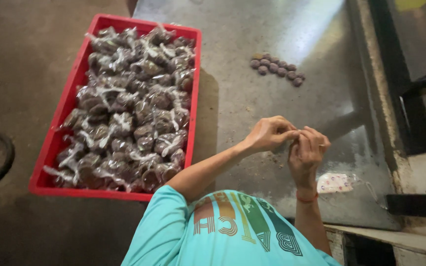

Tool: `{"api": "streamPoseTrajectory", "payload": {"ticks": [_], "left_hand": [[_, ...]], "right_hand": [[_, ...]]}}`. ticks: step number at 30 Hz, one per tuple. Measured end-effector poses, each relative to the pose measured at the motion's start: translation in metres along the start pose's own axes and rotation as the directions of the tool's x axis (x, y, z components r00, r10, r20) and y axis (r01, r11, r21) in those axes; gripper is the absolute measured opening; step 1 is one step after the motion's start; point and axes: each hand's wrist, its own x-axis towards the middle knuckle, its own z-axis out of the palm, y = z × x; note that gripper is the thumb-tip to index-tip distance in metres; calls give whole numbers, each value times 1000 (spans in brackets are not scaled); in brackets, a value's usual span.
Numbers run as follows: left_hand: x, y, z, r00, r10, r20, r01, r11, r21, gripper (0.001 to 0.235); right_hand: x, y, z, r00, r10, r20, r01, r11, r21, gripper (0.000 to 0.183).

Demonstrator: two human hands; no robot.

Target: The person places round brown snacks into small clear plastic bags, ties each bag, and places it into a red bin. Later, the person switches to round yellow snacks and repeats the same bagging process.

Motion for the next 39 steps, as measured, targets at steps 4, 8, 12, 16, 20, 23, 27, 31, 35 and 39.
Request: {"api": "streamPoseTrajectory", "payload": {"ticks": [4, 8, 12, 16, 20, 23, 27, 31, 35, 39], "left_hand": [[14, -32, 5, 970, 179, -164, -191, 980, -60, 27], [40, -80, -5, 965, -102, -242, -21, 890, -456, 33], [60, -122, -65, 912, -395, -113, 95, 469, -878, 28], [55, -131, -150, 849, -302, -434, -256, 483, -838, 29], [52, -125, -257, 647, -112, -754, -471, 719, -511, 40], [44, -111, -290, 469, 2, -883, -478, 841, -252, 55], [31, -123, -253, 468, -48, -883, -393, 883, -256, 73], [48, -161, -184, 608, -39, -793, -419, 833, -362, 60], [57, -179, -105, 774, -185, -605, -218, 820, -529, 42], [32, -187, -52, 840, -395, -373, 83, 771, -631, 33]], "right_hand": [[3, 2, -6, 999, -2, -42, 2, 1000, 5, 11], [5, 8, -20, 984, 126, -126, -95, 970, 223, 9], [4, 23, -22, 960, 271, -67, -212, 865, 455, 10], [-9, 27, -13, 951, 307, 32, -290, 853, 435, 10], [-21, 33, -1, 900, 403, 168, -430, 747, 507, 10], [-26, 40, 12, 868, 441, 228, -492, 699, 519, 10], [-31, 49, 30, 904, 362, 228, -424, 823, 377, 9], [-59, 69, 57, 871, 388, 301, -486, 768, 418, 11], [-119, 96, 104, 898, 302, 319, -369, 914, 172, 14], [-189, 114, 117, 867, 385, 317, -413, 910, 25, 21]]}}
